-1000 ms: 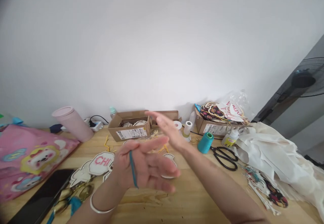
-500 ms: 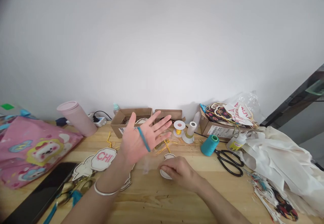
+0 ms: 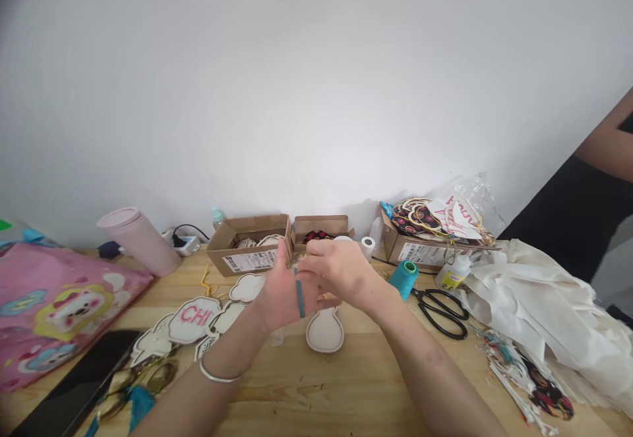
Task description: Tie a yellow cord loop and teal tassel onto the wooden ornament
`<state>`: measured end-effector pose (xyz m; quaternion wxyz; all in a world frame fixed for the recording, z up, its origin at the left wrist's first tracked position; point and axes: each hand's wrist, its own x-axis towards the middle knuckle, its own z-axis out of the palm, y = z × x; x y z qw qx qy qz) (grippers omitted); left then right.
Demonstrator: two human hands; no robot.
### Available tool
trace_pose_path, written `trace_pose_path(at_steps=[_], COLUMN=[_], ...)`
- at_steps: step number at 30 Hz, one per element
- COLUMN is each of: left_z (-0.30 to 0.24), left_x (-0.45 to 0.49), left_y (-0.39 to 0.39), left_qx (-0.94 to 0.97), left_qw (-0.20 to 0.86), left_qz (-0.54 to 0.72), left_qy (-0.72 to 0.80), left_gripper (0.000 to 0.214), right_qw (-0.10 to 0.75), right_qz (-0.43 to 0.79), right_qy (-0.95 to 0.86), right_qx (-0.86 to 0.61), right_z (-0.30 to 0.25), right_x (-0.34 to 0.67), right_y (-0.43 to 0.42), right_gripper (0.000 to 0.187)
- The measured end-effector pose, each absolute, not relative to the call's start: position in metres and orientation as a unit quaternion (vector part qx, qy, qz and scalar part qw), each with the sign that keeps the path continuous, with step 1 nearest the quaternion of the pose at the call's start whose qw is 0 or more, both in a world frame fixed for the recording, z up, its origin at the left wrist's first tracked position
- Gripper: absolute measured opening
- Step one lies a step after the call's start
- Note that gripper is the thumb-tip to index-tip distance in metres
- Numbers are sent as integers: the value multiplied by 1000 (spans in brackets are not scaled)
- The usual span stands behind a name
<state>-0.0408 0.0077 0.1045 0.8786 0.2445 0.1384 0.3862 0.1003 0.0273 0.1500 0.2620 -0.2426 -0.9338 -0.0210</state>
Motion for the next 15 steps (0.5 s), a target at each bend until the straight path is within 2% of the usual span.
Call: trace_pose_path(at_steps=[5, 12, 15], left_z=[105, 111, 118], left_x=[-36, -48, -56], left_y=[5, 1, 0], left_qx=[316, 486, 485], left_qw=[882, 844, 838], left_qz=[310, 181, 232], left_qy=[160, 139, 96], left_gripper=[98, 103, 104], right_qw=[265, 248, 228], right_qz=[88, 402, 469], right_qy=[-931, -863, -836], right_qx=[-233, -177, -170], right_z=[148, 119, 102], right_x=[98, 92, 88], right_y=[47, 75, 81], right_gripper=[18, 21, 22])
